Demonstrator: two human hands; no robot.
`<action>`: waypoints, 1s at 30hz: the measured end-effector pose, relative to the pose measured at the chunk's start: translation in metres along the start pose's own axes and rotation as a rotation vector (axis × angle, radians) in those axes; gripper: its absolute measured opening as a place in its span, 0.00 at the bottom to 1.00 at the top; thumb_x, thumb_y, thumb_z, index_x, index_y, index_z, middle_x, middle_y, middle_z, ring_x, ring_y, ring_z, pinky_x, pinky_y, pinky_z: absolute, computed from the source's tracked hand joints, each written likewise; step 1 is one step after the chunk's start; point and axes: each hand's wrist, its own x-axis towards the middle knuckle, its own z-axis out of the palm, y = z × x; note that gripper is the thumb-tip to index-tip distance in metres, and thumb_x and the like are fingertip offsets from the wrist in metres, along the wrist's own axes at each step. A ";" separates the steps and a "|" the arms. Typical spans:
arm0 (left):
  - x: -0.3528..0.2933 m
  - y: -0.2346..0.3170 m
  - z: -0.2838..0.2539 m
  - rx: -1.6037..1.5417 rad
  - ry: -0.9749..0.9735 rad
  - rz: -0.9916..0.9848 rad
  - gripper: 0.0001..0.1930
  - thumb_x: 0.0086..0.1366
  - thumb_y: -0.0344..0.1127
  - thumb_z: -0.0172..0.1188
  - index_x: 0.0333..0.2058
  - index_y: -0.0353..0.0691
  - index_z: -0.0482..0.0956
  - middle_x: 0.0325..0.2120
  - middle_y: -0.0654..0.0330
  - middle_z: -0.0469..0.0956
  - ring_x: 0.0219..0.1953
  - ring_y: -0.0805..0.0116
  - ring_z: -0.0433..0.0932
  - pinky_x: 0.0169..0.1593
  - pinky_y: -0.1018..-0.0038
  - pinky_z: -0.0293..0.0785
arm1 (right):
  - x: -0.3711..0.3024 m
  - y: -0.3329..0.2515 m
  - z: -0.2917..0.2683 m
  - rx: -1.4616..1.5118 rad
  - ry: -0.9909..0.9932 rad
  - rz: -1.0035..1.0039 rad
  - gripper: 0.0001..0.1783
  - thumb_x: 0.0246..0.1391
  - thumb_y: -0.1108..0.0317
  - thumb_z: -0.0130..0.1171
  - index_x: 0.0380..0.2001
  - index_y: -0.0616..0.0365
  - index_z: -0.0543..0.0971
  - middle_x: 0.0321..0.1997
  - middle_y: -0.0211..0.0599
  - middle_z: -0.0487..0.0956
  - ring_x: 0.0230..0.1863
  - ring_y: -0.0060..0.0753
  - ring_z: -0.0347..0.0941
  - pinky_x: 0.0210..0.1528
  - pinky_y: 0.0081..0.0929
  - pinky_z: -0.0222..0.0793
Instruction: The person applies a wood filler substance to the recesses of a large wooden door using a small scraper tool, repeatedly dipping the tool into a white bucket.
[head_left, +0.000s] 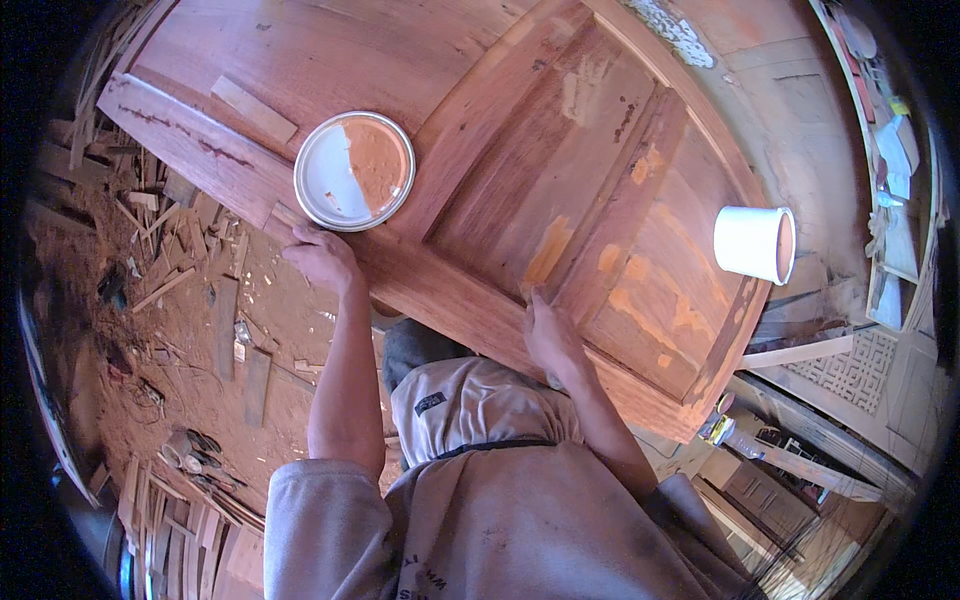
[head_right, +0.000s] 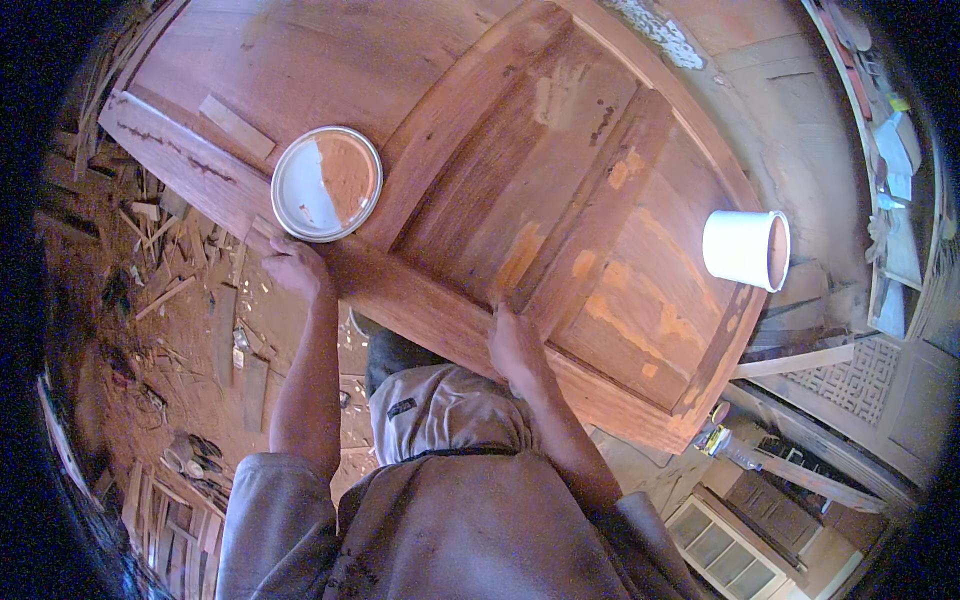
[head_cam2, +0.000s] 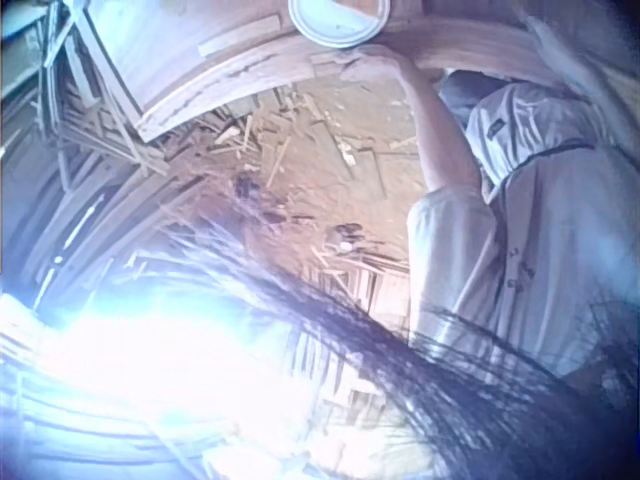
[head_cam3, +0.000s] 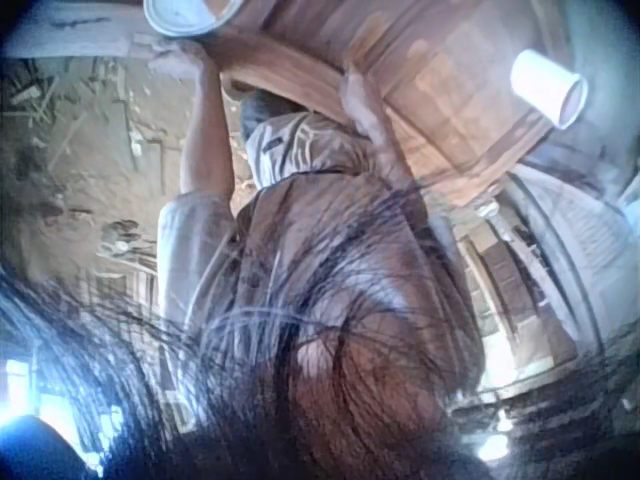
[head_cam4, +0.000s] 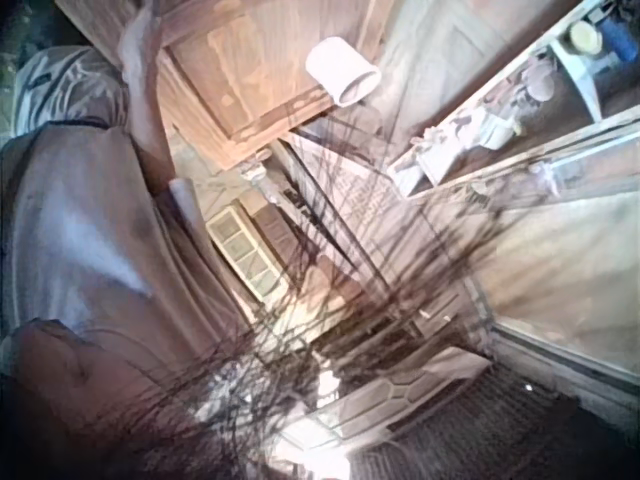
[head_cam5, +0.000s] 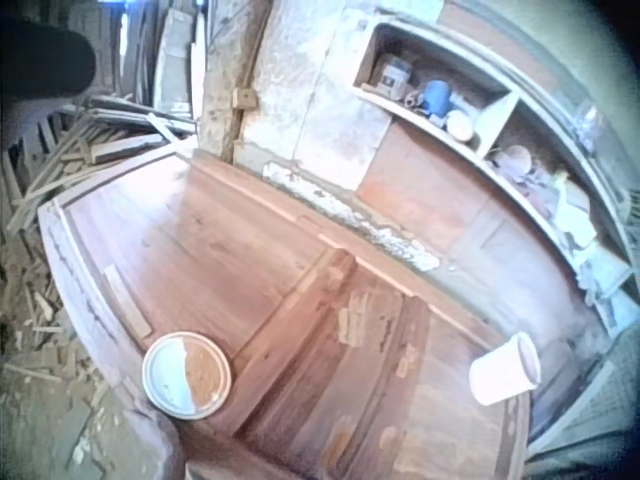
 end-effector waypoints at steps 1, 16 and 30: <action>0.001 -0.003 0.001 -0.010 -0.010 -0.015 0.26 0.72 0.52 0.41 0.40 0.27 0.67 0.36 0.33 0.74 0.38 0.33 0.76 0.40 0.47 0.73 | -0.003 0.015 0.004 0.000 0.008 0.006 0.26 0.63 0.67 0.44 0.63 0.67 0.62 0.34 0.68 0.77 0.33 0.64 0.77 0.35 0.49 0.72; 0.004 -0.010 0.007 -0.110 0.019 0.055 0.24 0.73 0.47 0.41 0.37 0.24 0.66 0.33 0.31 0.72 0.36 0.32 0.75 0.38 0.47 0.71 | -0.071 0.094 -0.057 1.511 -0.102 0.158 0.22 0.69 0.45 0.36 0.45 0.51 0.70 0.31 0.23 0.69 0.17 0.14 0.60 0.19 0.16 0.60; 0.004 -0.014 0.002 -0.074 -0.004 0.078 0.27 0.73 0.49 0.38 0.39 0.21 0.67 0.35 0.29 0.73 0.37 0.32 0.75 0.40 0.46 0.71 | -0.109 0.154 0.005 1.853 -0.126 0.122 0.31 0.69 0.45 0.35 0.53 0.62 0.74 0.21 0.25 0.63 0.26 0.24 0.61 0.32 0.26 0.62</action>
